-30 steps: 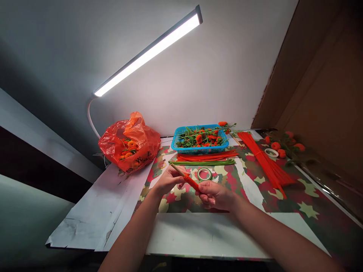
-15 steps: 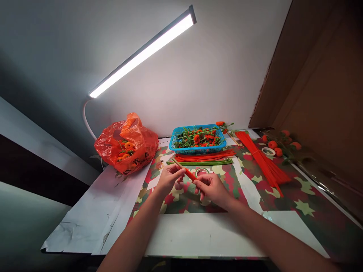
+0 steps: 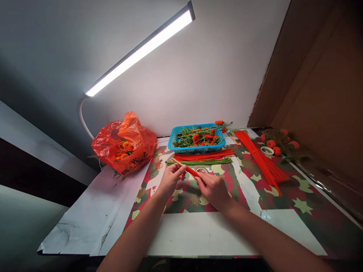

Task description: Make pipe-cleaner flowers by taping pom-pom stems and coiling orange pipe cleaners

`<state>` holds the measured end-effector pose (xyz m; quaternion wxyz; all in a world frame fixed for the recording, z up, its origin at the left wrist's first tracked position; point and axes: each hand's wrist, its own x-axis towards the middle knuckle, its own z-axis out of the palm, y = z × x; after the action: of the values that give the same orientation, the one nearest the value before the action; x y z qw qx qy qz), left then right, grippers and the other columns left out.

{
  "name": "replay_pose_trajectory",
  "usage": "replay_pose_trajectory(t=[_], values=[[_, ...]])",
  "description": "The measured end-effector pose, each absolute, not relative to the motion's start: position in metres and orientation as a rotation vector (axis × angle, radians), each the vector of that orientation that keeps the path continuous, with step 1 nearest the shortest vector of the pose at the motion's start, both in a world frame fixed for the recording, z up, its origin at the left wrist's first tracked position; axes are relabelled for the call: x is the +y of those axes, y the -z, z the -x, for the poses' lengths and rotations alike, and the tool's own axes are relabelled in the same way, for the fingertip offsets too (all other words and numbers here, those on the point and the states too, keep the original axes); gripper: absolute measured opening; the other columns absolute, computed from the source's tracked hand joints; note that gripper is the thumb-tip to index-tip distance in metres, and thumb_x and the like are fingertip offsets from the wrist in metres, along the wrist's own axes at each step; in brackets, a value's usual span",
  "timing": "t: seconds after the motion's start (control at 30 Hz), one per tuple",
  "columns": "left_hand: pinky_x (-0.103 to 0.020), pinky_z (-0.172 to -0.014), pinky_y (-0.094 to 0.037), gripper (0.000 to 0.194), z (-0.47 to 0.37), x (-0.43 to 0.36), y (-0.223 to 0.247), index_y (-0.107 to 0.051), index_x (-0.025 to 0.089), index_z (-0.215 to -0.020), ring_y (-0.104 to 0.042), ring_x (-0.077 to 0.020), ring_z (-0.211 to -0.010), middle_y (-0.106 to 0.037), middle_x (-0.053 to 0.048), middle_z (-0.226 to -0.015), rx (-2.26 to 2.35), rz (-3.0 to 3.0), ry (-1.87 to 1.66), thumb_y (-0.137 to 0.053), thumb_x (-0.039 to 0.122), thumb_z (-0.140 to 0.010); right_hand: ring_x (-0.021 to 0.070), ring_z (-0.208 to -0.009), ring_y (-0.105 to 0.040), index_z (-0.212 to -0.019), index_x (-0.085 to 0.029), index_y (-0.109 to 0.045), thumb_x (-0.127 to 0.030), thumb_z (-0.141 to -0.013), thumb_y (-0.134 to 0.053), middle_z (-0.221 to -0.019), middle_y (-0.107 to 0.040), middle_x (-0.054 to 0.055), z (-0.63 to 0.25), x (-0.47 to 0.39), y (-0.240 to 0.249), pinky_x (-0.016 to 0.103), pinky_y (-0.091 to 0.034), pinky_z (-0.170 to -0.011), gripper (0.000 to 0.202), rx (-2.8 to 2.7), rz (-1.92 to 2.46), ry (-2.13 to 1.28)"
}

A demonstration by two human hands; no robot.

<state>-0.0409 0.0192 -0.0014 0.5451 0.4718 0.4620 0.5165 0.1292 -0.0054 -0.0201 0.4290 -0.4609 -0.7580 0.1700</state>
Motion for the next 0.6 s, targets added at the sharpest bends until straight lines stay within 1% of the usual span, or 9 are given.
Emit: replay_pose_trajectory(t=[0.07,0.13,0.23,0.3,0.37,0.47,0.53,0.6], values=[[-0.019,-0.048,-0.038,0.037,0.040,0.019,0.002,-0.058,0.013,-0.066,-0.047,-0.0063,-0.048,-0.055,0.003,-0.055,1.099,-1.110,-1.233,-0.076,0.045,-0.065,0.0147,-0.049,-0.055,-0.075,-0.019,-0.068,-0.032,-0.088,-0.049,-0.060,-0.063,0.004,-0.129,-0.006,0.016,0.027,-0.036,-0.051,0.026,-1.784,1.137,-0.696],[-0.020,-0.054,-0.043,0.036,0.038,0.018,0.002,-0.060,0.013,-0.069,-0.053,-0.0080,-0.054,-0.059,0.001,-0.061,1.080,-1.102,-1.249,-0.075,0.046,-0.065,0.0117,-0.042,-0.051,-0.068,-0.019,-0.064,-0.042,-0.084,-0.055,-0.057,-0.060,0.001,-0.129,-0.005,0.012,0.026,-0.037,-0.047,0.029,-1.601,1.085,-1.121],[-0.026,-0.071,-0.050,0.039,0.036,0.016,0.000,-0.065,0.015,-0.084,-0.064,-0.0151,-0.077,-0.068,-0.004,-0.086,0.973,-1.019,-1.262,-0.076,0.047,-0.065,0.0060,-0.038,-0.045,-0.061,-0.017,-0.059,-0.053,-0.074,-0.065,-0.057,-0.059,-0.001,-0.130,-0.002,0.010,0.021,-0.034,-0.042,0.039,-1.310,0.940,-1.651],[-0.031,-0.078,-0.052,0.041,0.036,0.014,-0.002,-0.065,0.017,-0.093,-0.066,-0.0205,-0.091,-0.068,-0.008,-0.103,0.860,-0.949,-1.249,-0.075,0.047,-0.067,0.0026,-0.038,-0.039,-0.060,-0.015,-0.057,-0.054,-0.069,-0.070,-0.054,-0.056,-0.003,-0.132,-0.001,0.011,0.018,-0.030,-0.041,0.042,-1.152,0.852,-1.909],[-0.033,-0.082,-0.051,0.043,0.037,0.011,-0.004,-0.065,0.019,-0.102,-0.066,-0.0233,-0.098,-0.067,-0.009,-0.112,0.749,-0.908,-1.205,-0.075,0.044,-0.068,0.0005,-0.037,-0.033,-0.061,-0.015,-0.055,-0.051,-0.066,-0.074,-0.050,-0.051,-0.006,-0.133,-0.001,0.011,0.016,-0.027,-0.040,0.041,-0.976,0.763,-2.133],[-0.034,-0.089,-0.050,0.047,0.038,0.008,-0.005,-0.064,0.020,-0.110,-0.066,-0.0239,-0.101,-0.068,-0.009,-0.111,0.667,-0.903,-1.126,-0.079,0.033,-0.067,-0.0009,-0.036,-0.027,-0.069,-0.015,-0.056,-0.043,-0.066,-0.078,-0.052,-0.049,-0.009,-0.136,-0.003,0.010,0.014,-0.027,-0.041,0.035,-0.751,0.646,-2.320],[-0.035,-0.088,-0.051,0.045,0.038,0.007,-0.004,-0.066,0.019,-0.107,-0.067,-0.0236,-0.097,-0.071,-0.009,-0.103,0.675,-0.919,-1.119,-0.081,0.030,-0.065,-0.0011,-0.036,-0.026,-0.075,-0.015,-0.058,-0.036,-0.069,-0.077,-0.053,-0.049,-0.009,-0.136,-0.004,0.009,0.015,-0.029,-0.042,0.029,-0.684,0.622,-2.365],[-0.036,-0.083,-0.053,0.043,0.037,0.007,-0.002,-0.069,0.017,-0.098,-0.069,-0.0238,-0.089,-0.074,-0.009,-0.093,0.721,-0.933,-1.139,-0.082,0.033,-0.062,-0.0009,-0.035,-0.026,-0.076,-0.016,-0.058,-0.034,-0.072,-0.074,-0.052,-0.049,-0.009,-0.135,-0.005,0.008,0.015,-0.028,-0.041,0.024,-0.689,0.639,-2.371]])
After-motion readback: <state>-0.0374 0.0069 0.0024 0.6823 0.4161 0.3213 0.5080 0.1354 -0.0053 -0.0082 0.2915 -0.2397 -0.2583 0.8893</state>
